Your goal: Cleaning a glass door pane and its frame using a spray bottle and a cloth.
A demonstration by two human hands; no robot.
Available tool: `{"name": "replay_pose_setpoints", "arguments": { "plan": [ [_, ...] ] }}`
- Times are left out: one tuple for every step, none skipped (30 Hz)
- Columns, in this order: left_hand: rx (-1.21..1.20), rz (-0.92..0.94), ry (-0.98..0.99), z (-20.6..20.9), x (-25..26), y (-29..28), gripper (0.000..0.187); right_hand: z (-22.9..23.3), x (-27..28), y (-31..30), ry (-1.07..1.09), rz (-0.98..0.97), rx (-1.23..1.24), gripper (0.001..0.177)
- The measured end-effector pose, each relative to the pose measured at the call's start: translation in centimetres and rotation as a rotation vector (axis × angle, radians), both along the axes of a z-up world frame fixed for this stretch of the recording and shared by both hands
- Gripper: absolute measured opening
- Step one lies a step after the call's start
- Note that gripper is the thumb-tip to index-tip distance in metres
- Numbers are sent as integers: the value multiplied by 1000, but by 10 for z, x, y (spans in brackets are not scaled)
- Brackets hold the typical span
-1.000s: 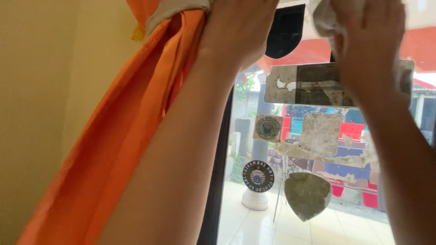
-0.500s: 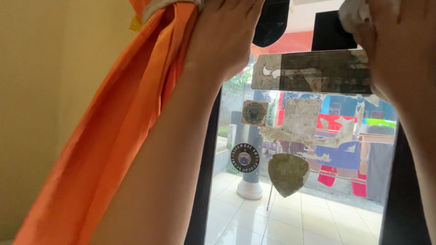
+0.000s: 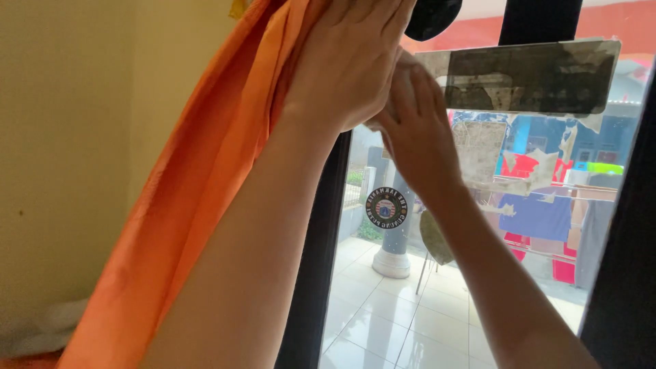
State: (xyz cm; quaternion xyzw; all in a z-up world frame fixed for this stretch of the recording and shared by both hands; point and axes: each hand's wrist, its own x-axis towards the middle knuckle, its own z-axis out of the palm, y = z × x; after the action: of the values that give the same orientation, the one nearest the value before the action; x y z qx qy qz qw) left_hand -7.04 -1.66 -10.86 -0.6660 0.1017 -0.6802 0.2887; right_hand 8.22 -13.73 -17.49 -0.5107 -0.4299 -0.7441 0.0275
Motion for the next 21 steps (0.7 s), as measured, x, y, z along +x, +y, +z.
{"name": "replay_pose_setpoints", "arguments": {
  "plan": [
    [-9, 16, 6, -3, -1, 0, 55, -9, -9, 2, 16, -9, -50, 63],
    [-19, 30, 11, -7, -2, -1, 57, -19, -19, 2, 32, -20, -100, 62],
    [-21, 24, 17, -11, -6, -2, 57, -22, -19, -2, 38, -26, -103, 62],
    [-32, 34, 27, -13, -9, -4, 58, -23, -19, -7, 35, -24, -118, 62],
    [-43, 44, 37, -16, -12, -6, 59, -25, -19, -12, 32, -23, -133, 62],
    [-44, 38, 37, -16, -14, -6, 59, -20, -16, -21, 32, -29, -133, 62],
    [-55, 34, 60, -16, -16, -6, 60, -16, -13, -30, 39, -56, -145, 66],
    [-72, 31, 87, -19, -17, -5, 61, -13, -10, -39, 49, -82, -162, 70],
    [-77, 26, 90, -21, -17, -5, 61, -8, -12, -57, 53, -86, -168, 70],
    [-81, 18, 104, -25, -18, -4, 61, -4, -14, -74, 29, -150, -118, 69],
    [-85, 10, 117, -28, -19, -3, 62, 1, -16, -90, 6, -213, -68, 68],
    [-93, 13, 123, -31, -22, -3, 62, 7, -16, -111, 11, -210, -76, 68],
    [-105, 13, 135, -34, -24, -2, 61, 14, -16, -131, -34, -290, -17, 61],
    [-117, 13, 148, -38, -26, -1, 61, 21, -15, -151, -78, -366, 41, 54],
    [-124, 17, 155, -43, -26, -1, 61, 21, -2, -163, -72, -363, 34, 54],
    [-127, 27, 149, -46, -26, 0, 60, 23, 11, -174, 90, -267, 63, 48],
    [-129, 38, 143, -49, -26, 0, 60, 25, 24, -186, 251, -169, 93, 45],
    [-133, 42, 144, -52, -28, -1, 60, 26, 22, -182, 252, -165, 88, 45],
    [-131, 63, 136, -56, -30, -2, 60, 26, 21, -178, 214, -169, 77, 47],
    [-128, 83, 129, -60, -32, -3, 60, 26, 20, -175, 176, -173, 67, 48],
    [-131, 88, 132, -66, -31, -3, 60, 26, 15, -161, 180, -169, 63, 48]
  ]
}}
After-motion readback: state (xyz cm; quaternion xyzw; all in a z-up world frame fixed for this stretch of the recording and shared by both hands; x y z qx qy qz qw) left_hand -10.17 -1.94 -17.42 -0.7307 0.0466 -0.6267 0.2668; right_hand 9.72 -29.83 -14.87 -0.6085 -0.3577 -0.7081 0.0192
